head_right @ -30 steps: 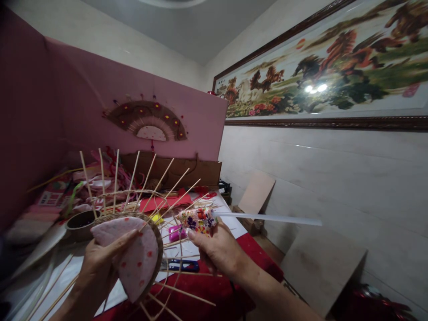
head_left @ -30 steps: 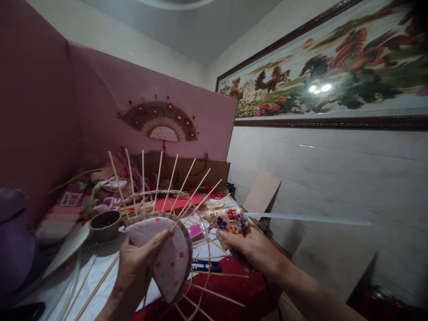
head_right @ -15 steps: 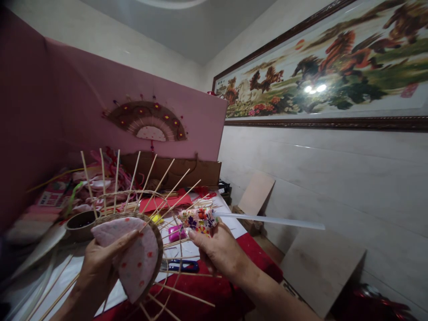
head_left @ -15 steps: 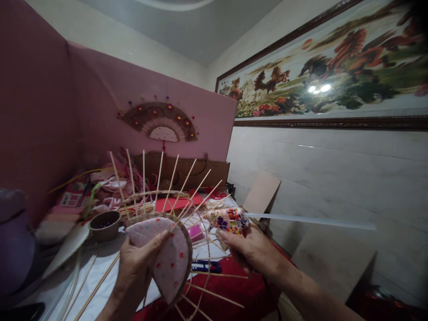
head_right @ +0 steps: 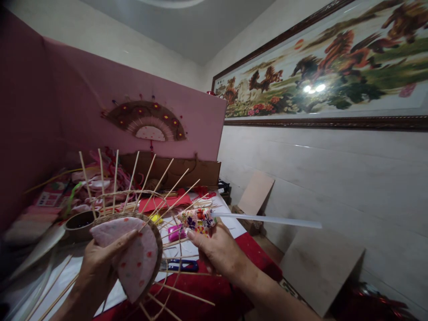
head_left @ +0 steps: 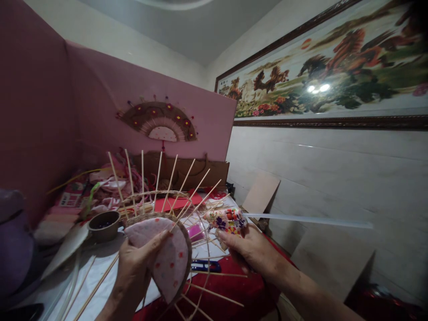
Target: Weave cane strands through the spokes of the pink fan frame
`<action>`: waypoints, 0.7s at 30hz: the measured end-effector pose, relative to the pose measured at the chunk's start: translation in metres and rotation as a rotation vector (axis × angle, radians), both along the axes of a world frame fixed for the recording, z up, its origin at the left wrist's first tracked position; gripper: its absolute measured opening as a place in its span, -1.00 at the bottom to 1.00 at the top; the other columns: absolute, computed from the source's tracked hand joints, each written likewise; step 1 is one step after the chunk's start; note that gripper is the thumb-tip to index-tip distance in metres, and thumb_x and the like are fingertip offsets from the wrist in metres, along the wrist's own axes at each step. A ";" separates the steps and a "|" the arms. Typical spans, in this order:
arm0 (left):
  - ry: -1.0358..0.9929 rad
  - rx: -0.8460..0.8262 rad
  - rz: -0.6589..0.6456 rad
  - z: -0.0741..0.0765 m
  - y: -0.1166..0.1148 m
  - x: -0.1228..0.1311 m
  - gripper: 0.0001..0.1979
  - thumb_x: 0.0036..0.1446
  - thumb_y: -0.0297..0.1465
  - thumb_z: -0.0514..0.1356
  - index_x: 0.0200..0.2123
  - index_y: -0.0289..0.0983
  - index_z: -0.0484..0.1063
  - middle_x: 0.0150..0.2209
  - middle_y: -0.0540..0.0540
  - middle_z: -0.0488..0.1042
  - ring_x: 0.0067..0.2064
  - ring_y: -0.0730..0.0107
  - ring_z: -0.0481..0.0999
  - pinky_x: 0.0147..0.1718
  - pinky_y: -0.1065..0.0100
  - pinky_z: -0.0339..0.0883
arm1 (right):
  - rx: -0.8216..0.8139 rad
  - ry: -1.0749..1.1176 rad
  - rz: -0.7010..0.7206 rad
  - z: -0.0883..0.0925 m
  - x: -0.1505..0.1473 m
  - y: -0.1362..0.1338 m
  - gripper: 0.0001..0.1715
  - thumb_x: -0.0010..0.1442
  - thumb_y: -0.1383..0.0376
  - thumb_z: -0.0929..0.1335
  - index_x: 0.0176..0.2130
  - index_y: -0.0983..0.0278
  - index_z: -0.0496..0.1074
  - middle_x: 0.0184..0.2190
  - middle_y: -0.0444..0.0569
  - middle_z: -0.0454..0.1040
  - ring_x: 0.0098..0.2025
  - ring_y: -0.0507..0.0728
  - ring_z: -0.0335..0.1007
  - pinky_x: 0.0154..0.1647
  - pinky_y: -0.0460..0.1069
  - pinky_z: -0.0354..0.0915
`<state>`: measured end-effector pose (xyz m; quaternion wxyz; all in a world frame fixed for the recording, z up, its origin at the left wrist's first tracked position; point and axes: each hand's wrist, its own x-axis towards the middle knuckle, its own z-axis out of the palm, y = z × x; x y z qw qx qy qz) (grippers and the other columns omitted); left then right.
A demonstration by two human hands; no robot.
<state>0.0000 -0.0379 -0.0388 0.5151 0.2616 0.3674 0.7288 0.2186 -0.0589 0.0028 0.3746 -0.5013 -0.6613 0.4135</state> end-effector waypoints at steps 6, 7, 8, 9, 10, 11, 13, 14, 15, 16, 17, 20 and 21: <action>-0.004 0.007 -0.015 0.000 -0.001 -0.001 -0.57 -0.48 -0.47 0.48 -0.40 -0.38 0.51 -0.50 -0.09 0.58 -0.53 0.33 0.53 -0.55 0.39 0.44 | 0.012 -0.012 0.015 -0.002 0.002 -0.001 -0.48 0.20 0.01 0.27 -0.61 0.26 0.16 -0.82 -0.25 0.14 -0.81 -0.12 0.01 -0.81 -0.18 -0.09; -0.006 0.005 -0.014 0.000 -0.001 -0.001 -0.57 -0.48 -0.47 0.48 -0.40 -0.39 0.51 -0.50 -0.09 0.58 -0.53 0.34 0.52 -0.56 0.40 0.44 | 0.018 -0.017 0.014 -0.002 0.002 -0.001 -0.48 0.20 0.01 0.27 -0.62 0.26 0.17 -0.83 -0.25 0.14 -0.81 -0.11 0.01 -0.81 -0.18 -0.10; -0.007 0.000 -0.013 0.000 -0.001 -0.001 -0.57 -0.49 -0.47 0.48 -0.41 -0.39 0.51 -0.50 -0.10 0.58 -0.54 0.33 0.52 -0.56 0.40 0.43 | 0.019 -0.018 0.014 -0.001 0.002 -0.001 -0.49 0.20 0.01 0.27 -0.61 0.26 0.17 -0.83 -0.25 0.14 -0.82 -0.11 0.00 -0.81 -0.18 -0.10; -0.006 -0.005 -0.013 -0.001 -0.001 -0.001 -0.57 -0.50 -0.47 0.48 -0.41 -0.39 0.51 -0.51 -0.10 0.57 -0.55 0.33 0.52 -0.57 0.39 0.43 | 0.017 -0.018 0.012 -0.001 0.001 -0.002 -0.49 0.20 0.01 0.27 -0.61 0.26 0.17 -0.83 -0.25 0.14 -0.81 -0.11 0.00 -0.81 -0.18 -0.10; -0.005 -0.006 -0.014 -0.001 -0.001 -0.001 -0.57 -0.50 -0.47 0.48 -0.42 -0.39 0.51 -0.52 -0.10 0.57 -0.55 0.32 0.52 -0.58 0.38 0.43 | 0.015 -0.017 0.012 -0.001 0.001 -0.002 -0.49 0.20 0.01 0.27 -0.61 0.25 0.17 -0.83 -0.25 0.14 -0.81 -0.11 0.00 -0.81 -0.17 -0.10; -0.003 -0.004 -0.014 -0.001 -0.001 -0.001 -0.58 -0.50 -0.46 0.48 -0.43 -0.39 0.51 -0.52 -0.10 0.57 -0.55 0.32 0.52 -0.58 0.38 0.43 | 0.015 -0.016 0.013 0.000 0.000 -0.002 -0.49 0.20 0.01 0.27 -0.61 0.25 0.17 -0.83 -0.25 0.13 -0.81 -0.12 -0.01 -0.81 -0.17 -0.10; 0.008 0.000 -0.017 -0.001 -0.001 -0.001 -0.57 -0.49 -0.45 0.49 -0.42 -0.39 0.50 -0.52 -0.10 0.57 -0.55 0.32 0.52 -0.58 0.38 0.43 | 0.013 -0.014 0.016 0.001 -0.001 -0.002 -0.49 0.20 0.01 0.27 -0.62 0.25 0.17 -0.83 -0.25 0.14 -0.81 -0.11 -0.01 -0.80 -0.17 -0.09; 0.014 0.000 -0.017 -0.001 -0.001 -0.001 -0.57 -0.49 -0.45 0.49 -0.41 -0.39 0.50 -0.52 -0.09 0.57 -0.55 0.32 0.52 -0.58 0.38 0.43 | 0.011 -0.016 0.015 0.001 -0.001 -0.002 -0.48 0.20 0.02 0.27 -0.63 0.25 0.16 -0.83 -0.24 0.14 -0.81 -0.11 -0.01 -0.80 -0.17 -0.09; 0.018 0.000 -0.017 -0.001 -0.001 -0.001 -0.57 -0.48 -0.45 0.49 -0.41 -0.39 0.50 -0.52 -0.09 0.57 -0.55 0.33 0.51 -0.58 0.38 0.43 | 0.009 -0.016 0.013 0.001 -0.002 -0.002 -0.48 0.20 0.02 0.27 -0.63 0.25 0.16 -0.83 -0.24 0.13 -0.81 -0.11 -0.01 -0.80 -0.17 -0.09; 0.020 -0.002 -0.015 -0.001 -0.001 -0.001 -0.57 -0.48 -0.44 0.49 -0.40 -0.39 0.50 -0.52 -0.09 0.57 -0.55 0.33 0.51 -0.57 0.38 0.43 | 0.007 -0.015 0.013 0.001 -0.002 -0.002 -0.48 0.20 0.03 0.27 -0.63 0.25 0.16 -0.84 -0.24 0.13 -0.82 -0.11 -0.02 -0.80 -0.16 -0.10; 0.022 -0.005 -0.015 -0.001 -0.001 -0.001 -0.56 -0.48 -0.44 0.49 -0.40 -0.39 0.50 -0.51 -0.09 0.57 -0.55 0.33 0.52 -0.57 0.38 0.43 | 0.005 -0.013 0.015 0.002 -0.002 -0.002 -0.48 0.21 0.03 0.27 -0.63 0.25 0.16 -0.84 -0.24 0.13 -0.82 -0.12 -0.02 -0.80 -0.16 -0.11; 0.020 0.000 -0.019 0.000 -0.002 -0.001 -0.57 -0.49 -0.45 0.48 -0.41 -0.39 0.50 -0.51 -0.09 0.57 -0.54 0.33 0.51 -0.57 0.38 0.43 | -0.002 0.008 0.010 0.002 -0.002 -0.002 -0.53 0.21 0.04 0.28 -0.58 0.26 0.20 -0.82 -0.26 0.13 -0.82 -0.12 -0.03 -0.81 -0.17 -0.12; 0.020 -0.001 -0.018 0.000 -0.002 0.000 -0.57 -0.49 -0.45 0.48 -0.41 -0.39 0.50 -0.52 -0.09 0.57 -0.55 0.33 0.51 -0.57 0.38 0.42 | -0.004 0.011 0.002 0.002 -0.001 -0.002 -0.53 0.20 0.04 0.28 -0.58 0.26 0.20 -0.81 -0.26 0.14 -0.81 -0.12 -0.02 -0.80 -0.17 -0.12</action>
